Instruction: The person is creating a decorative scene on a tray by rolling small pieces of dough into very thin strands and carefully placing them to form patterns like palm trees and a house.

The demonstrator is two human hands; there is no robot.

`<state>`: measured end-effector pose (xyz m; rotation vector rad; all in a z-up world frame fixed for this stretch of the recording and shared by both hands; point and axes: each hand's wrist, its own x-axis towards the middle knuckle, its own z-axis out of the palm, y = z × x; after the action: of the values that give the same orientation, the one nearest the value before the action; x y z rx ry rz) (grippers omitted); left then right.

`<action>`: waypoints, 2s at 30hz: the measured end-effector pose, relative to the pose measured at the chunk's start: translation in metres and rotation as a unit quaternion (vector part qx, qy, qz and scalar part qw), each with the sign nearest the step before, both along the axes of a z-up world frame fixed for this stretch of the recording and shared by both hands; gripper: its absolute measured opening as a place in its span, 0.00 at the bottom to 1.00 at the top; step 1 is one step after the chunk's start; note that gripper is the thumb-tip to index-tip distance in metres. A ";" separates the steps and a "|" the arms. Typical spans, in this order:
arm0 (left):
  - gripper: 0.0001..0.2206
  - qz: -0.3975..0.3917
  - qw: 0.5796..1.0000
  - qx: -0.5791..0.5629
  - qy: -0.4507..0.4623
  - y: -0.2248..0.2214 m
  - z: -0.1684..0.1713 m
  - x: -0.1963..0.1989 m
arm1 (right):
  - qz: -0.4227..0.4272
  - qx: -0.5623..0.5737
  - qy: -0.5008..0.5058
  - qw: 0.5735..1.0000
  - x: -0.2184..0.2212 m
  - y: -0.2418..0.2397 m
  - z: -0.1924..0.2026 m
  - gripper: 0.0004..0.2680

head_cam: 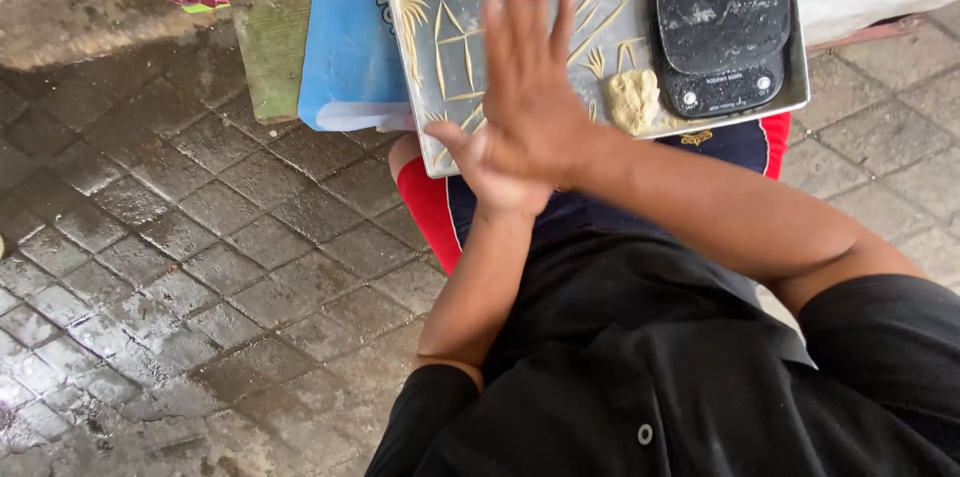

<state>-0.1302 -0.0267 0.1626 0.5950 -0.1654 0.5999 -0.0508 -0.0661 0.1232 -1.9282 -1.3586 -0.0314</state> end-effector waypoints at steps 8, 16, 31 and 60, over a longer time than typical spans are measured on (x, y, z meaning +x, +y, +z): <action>0.48 0.135 0.986 -0.092 -0.027 -0.027 -0.031 0.007 | -0.036 -0.040 -0.040 0.998 -0.023 -0.002 0.006 0.36; 0.52 -0.051 0.986 -0.141 0.068 0.009 -0.036 -0.010 | -0.004 -0.013 0.076 0.997 0.033 0.009 -0.023 0.33; 0.42 0.258 0.953 -0.020 -0.158 -0.024 -0.051 0.020 | -0.034 -0.010 -0.050 0.998 -0.018 0.003 0.011 0.31; 0.11 0.019 0.796 0.379 0.472 -0.030 -0.107 0.037 | -0.167 0.194 0.292 0.922 0.013 -0.160 -0.057 0.04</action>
<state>-0.0933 -0.0571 0.0556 1.6225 0.5927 0.1874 -0.0378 -0.2266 0.0665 -1.6230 -0.5690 0.0957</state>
